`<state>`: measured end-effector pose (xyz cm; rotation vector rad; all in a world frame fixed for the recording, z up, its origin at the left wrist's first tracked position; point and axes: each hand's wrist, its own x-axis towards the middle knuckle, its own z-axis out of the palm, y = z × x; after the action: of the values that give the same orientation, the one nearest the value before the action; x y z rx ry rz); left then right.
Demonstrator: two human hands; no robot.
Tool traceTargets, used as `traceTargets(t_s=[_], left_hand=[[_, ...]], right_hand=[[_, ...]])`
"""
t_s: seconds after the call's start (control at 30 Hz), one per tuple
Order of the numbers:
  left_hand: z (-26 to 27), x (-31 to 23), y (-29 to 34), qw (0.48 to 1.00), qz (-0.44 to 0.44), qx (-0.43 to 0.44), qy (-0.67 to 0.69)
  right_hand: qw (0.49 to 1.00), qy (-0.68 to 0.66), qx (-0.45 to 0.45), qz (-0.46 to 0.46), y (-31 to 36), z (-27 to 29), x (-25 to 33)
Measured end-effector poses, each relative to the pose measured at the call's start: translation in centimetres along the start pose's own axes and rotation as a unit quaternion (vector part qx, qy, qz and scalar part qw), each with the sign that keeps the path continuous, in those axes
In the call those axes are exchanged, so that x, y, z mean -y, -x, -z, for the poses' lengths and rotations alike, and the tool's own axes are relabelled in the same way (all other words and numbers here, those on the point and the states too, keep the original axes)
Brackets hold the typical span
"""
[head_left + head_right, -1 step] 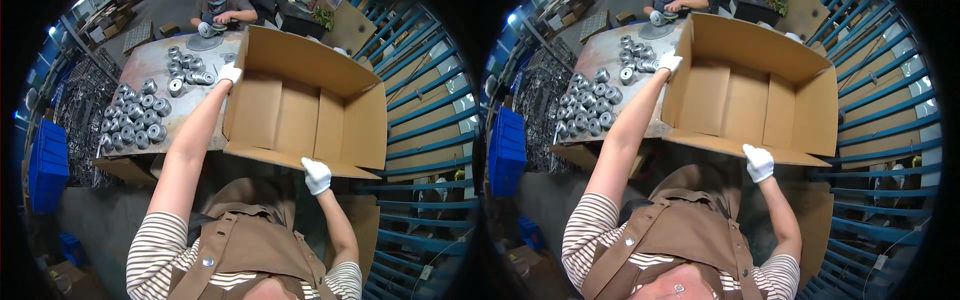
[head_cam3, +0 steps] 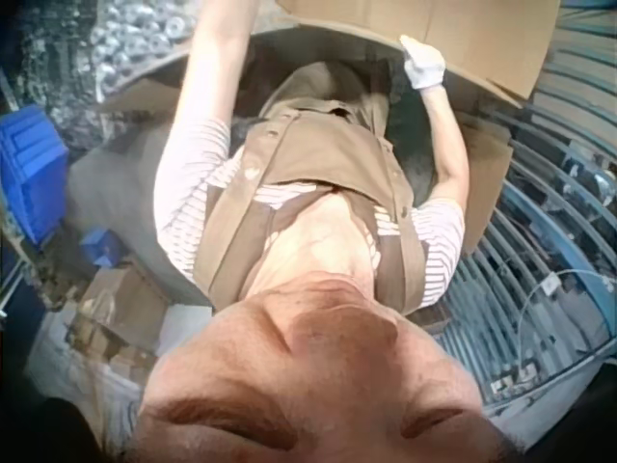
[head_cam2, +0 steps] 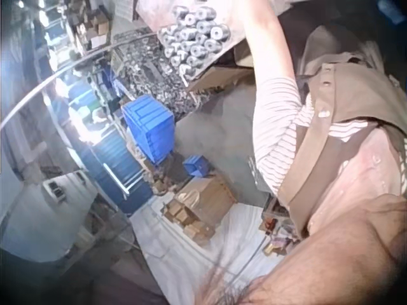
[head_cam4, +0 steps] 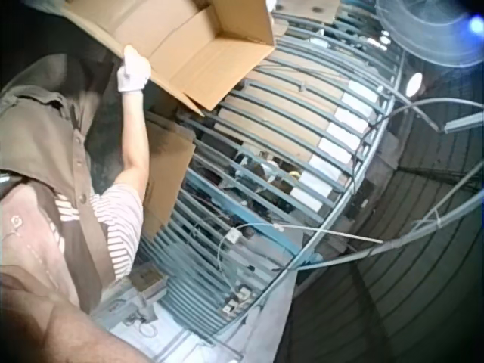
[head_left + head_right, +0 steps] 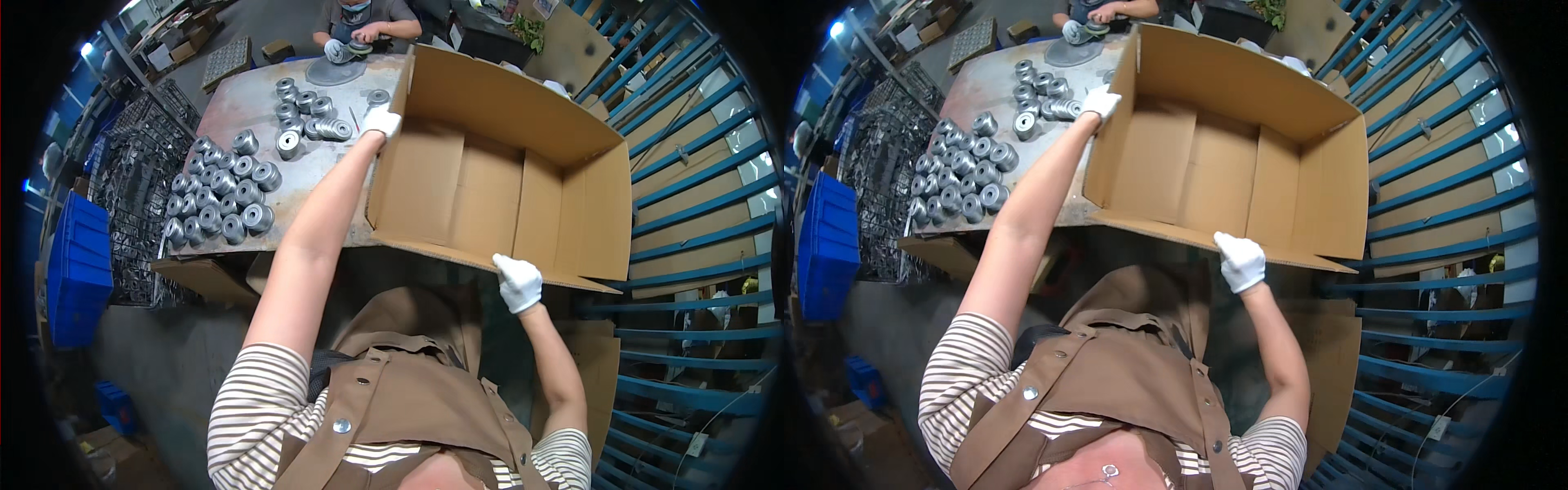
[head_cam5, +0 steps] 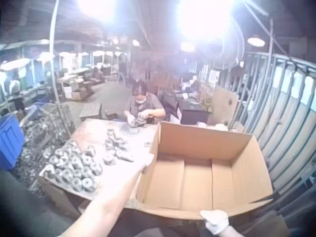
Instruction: The person folds a cardboard box and tapes its bottom using a tape dispenser, then places a plastic tray into the box and packs metal rings into the tray by hand.
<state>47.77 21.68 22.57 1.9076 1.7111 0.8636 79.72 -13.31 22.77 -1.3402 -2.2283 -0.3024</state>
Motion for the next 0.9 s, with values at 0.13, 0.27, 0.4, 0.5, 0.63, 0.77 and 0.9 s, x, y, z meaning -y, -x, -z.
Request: traceTargets(t_s=[0.13,0.27,0.4,0.5,0.63,0.77,0.9], left_hand=[[-3.0,-4.4,0.4,0.996,-0.031,0.024,0.081],[0.5,0.7,1.0,1.000,0.000,-0.012,0.026],[1.9,-1.0,5.1,0.990,-0.121,-0.063,-0.044],[5.1,-10.3,12.9,0.916,-0.337,0.192,-0.101],[0.9,-9.0,16.8,0.908,-0.184,0.295,-0.236],[-1.8,-7.2,18.6,0.907,-0.300,0.174,-0.238],[-2.0,-6.3,23.0,0.915,-0.312,0.106,-0.234]], right_hand=[[0.997,-0.015,0.072,-0.025,-1.2,0.3,-4.1],[0.991,-0.026,0.130,-0.022,-5.7,-0.3,-4.6],[0.981,-0.014,0.189,-0.045,-6.8,-0.7,-6.5],[0.987,0.011,0.156,-0.039,-5.7,-0.2,-8.5],[0.993,0.002,0.114,0.001,-7.7,-1.3,-6.4],[0.998,0.022,0.052,0.038,-5.5,-1.5,-6.7],[0.997,0.045,0.009,0.063,-2.5,-1.0,-4.3]])
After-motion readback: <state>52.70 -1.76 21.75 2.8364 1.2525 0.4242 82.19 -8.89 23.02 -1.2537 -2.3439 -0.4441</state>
